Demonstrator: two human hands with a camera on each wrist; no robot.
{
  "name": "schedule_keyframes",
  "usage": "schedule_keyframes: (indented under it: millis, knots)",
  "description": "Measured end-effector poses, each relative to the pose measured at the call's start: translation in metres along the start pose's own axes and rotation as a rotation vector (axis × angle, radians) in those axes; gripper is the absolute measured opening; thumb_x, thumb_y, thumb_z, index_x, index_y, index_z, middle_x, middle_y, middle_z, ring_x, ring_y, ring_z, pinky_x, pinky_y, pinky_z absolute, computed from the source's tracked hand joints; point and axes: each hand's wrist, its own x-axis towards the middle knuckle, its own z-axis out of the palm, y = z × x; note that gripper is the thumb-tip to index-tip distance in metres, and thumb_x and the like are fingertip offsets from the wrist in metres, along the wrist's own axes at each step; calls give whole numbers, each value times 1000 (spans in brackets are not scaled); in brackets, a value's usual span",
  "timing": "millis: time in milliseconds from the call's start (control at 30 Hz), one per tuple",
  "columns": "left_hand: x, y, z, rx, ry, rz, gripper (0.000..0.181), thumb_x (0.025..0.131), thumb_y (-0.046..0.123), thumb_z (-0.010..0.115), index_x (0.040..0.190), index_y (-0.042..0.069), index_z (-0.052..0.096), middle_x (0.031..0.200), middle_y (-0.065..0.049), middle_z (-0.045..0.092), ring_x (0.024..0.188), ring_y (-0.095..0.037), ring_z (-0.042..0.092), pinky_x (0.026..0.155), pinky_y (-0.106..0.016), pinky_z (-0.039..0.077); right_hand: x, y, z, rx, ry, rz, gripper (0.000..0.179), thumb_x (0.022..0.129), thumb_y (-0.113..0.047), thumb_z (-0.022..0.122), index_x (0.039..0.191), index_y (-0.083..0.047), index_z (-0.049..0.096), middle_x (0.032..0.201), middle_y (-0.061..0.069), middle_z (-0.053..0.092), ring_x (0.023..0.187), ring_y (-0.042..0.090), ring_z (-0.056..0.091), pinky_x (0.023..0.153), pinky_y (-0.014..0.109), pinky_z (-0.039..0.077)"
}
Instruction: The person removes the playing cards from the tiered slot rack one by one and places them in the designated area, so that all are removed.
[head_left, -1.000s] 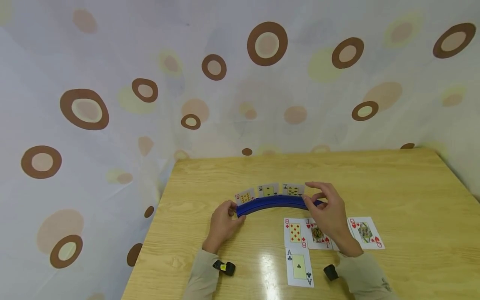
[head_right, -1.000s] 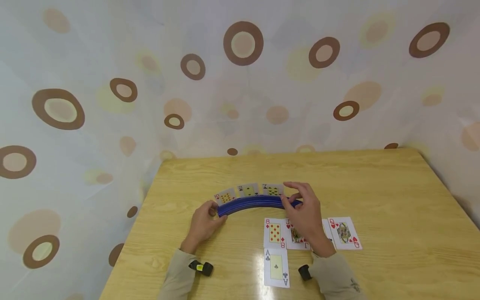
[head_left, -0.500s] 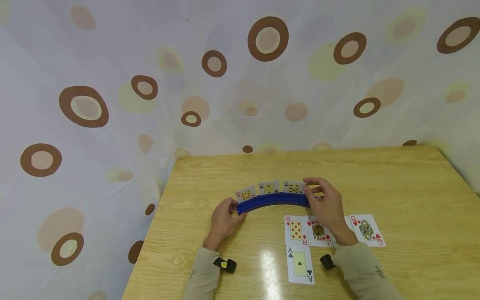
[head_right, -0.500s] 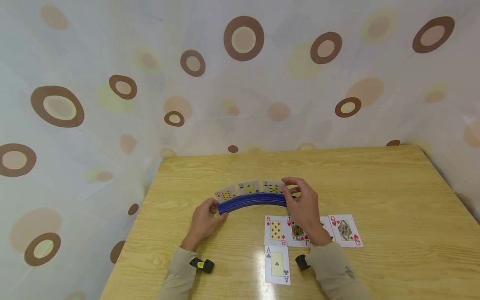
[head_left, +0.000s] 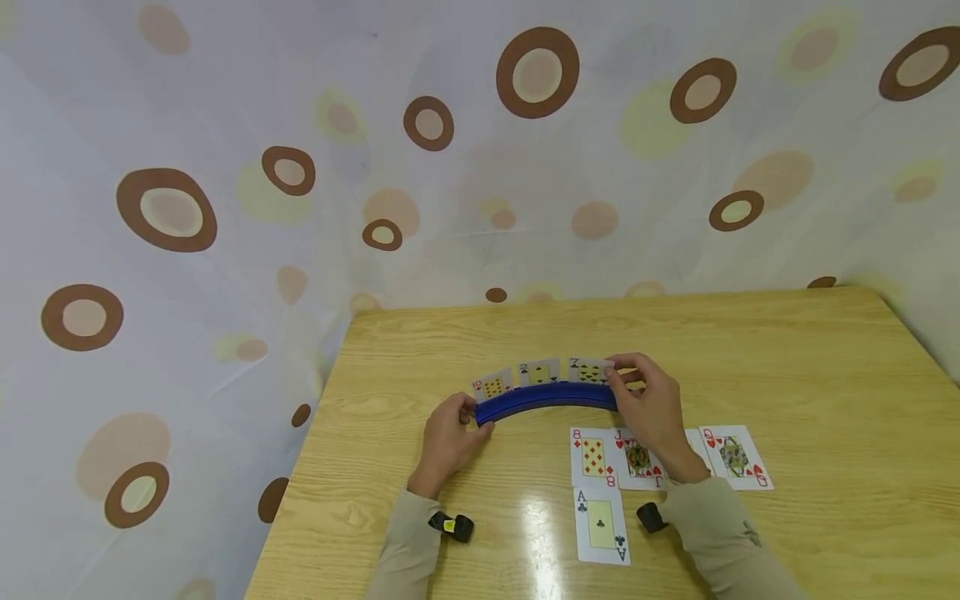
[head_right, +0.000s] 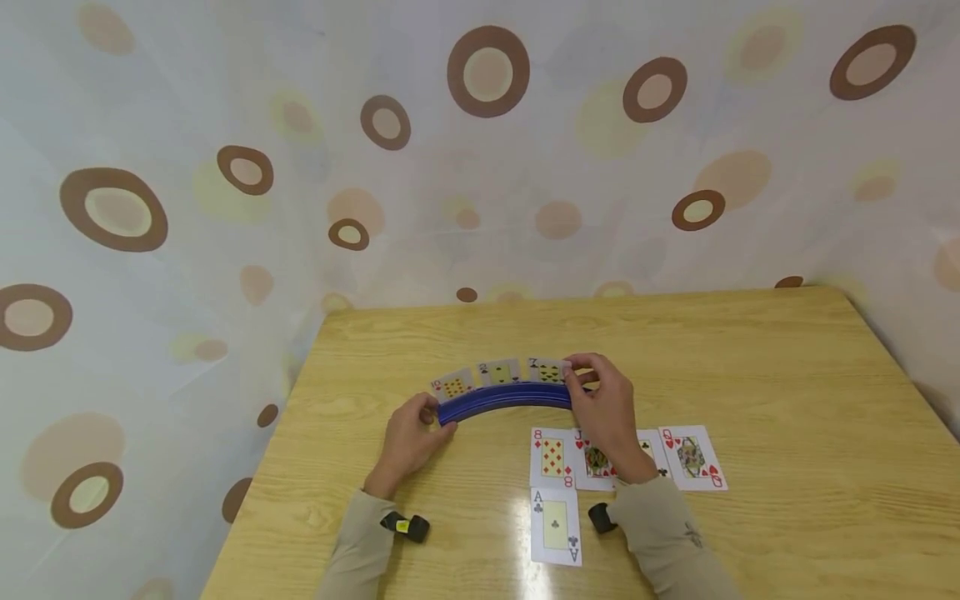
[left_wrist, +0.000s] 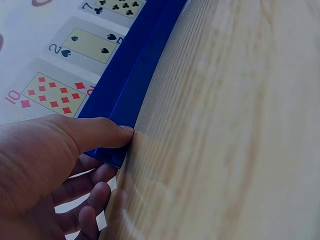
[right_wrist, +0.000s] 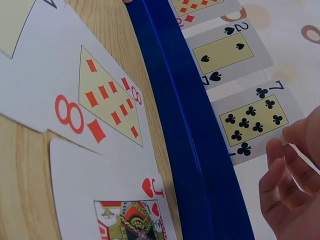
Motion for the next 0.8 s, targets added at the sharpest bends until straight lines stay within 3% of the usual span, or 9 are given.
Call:
schedule_keyframes:
  millis: [333,800]
  knots:
    - [0,0,0,4,-3,-1,33,93,25,86,115,5,72,104,-9,73,90,-17,62,81,-32,51,0,-8,-8,26,11,29,17,106,-10,70,120,-4,76,112,19,79,88,-14,61,66,11,50]
    - [-1,1,-1,-9,-1,0,33,93,23,86,116,4,72,105,-11,73,91,-18,63,82,-34,52,-3,-9,-31,-33,25,36,20,107,-13,70,124,-4,75,115,17,78,93,-16,59,74,8,48]
